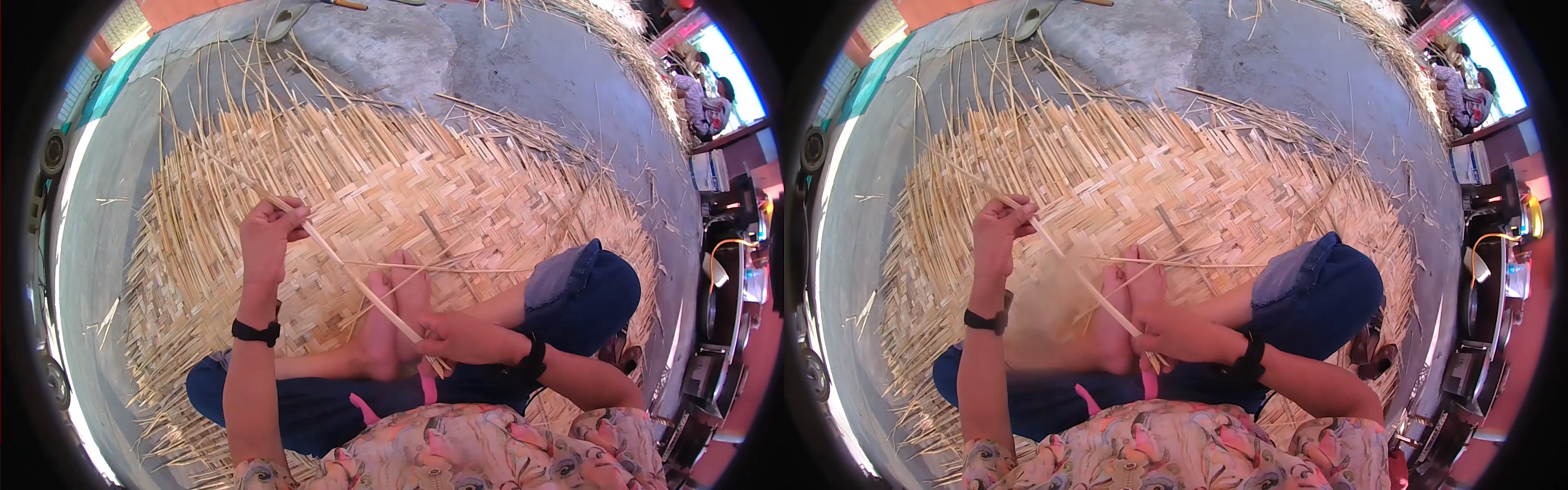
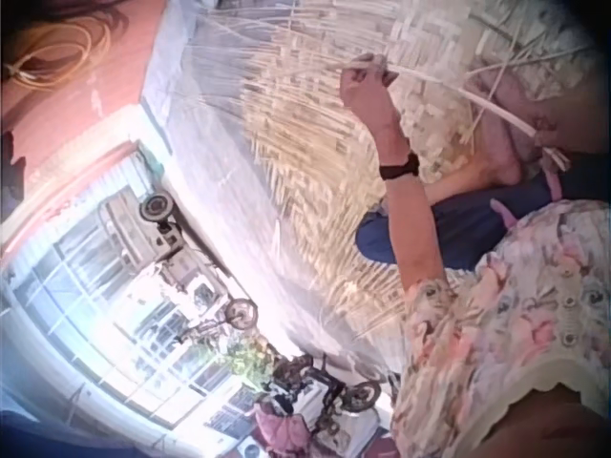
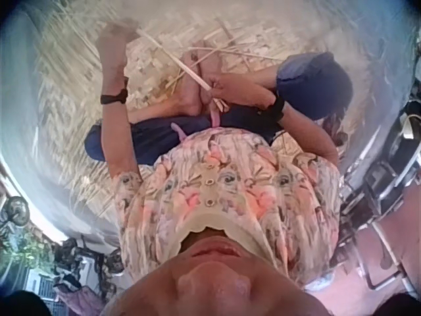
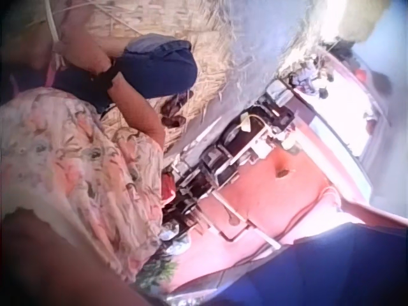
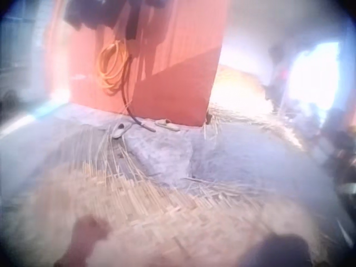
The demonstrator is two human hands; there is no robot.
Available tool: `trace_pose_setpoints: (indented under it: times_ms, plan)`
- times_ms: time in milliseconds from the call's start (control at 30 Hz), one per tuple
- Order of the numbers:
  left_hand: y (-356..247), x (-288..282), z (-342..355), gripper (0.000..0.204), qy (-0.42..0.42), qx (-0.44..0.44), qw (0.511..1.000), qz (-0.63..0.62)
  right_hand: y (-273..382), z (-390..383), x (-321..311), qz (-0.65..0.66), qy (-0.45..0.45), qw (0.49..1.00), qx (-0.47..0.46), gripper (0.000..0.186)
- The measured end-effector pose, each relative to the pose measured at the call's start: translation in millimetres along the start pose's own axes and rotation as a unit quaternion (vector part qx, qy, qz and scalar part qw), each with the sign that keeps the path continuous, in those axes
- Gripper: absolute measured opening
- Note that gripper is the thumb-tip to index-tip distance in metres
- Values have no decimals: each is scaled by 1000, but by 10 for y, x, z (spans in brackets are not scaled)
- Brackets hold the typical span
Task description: Weaving a mat using bamboo or straw strips.
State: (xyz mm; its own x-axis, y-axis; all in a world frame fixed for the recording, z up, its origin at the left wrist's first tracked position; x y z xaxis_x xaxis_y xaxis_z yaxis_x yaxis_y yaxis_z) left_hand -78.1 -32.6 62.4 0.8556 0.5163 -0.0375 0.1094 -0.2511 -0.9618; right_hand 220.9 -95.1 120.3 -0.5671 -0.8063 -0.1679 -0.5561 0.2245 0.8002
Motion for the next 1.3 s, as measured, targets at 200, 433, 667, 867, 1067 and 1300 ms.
trace_pose_setpoints:
  times_ms: [200, 433, 667, 867, 1067, 1300]
  plan:
    - [-521, -463, 276, 24, -154, 105, 976, -107, -286, -356, 58, 48, 19, 996, 77, 16]
    - [567, 728, -704, 23, 274, 165, 871, 373, -371, -341, 98, 379, -304, 874, -8, 10]
    - [712, 786, -695, 20, 295, 129, 858, 400, -462, -325, 129, 410, -335, 848, -29, 15]
    - [154, 625, -959, 18, 375, -191, 907, -13, -539, -58, 119, 412, -279, 867, 15, 19]
    - [204, 636, -1068, 16, 360, -168, 915, -60, -553, 107, 229, 370, -176, 912, 7, 21]
    - [343, 657, -1099, 17, 339, -171, 922, -75, -516, 128, 229, 356, -219, 908, -8, 20]
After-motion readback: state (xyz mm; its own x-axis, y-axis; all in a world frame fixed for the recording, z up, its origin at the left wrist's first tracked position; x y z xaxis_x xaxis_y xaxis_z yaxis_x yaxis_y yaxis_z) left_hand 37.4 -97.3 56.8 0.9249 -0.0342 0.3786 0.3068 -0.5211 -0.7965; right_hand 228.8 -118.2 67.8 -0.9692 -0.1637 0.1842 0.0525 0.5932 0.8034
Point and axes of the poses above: each hand's wrist, its own z-axis towards the middle knuckle, its own x-axis out of the palm, y = z × x, the point moved 2 cm from there along z, towards the middle knuckle, and after that the axes turned 11 degrees about -y, right-handed, at the moved point
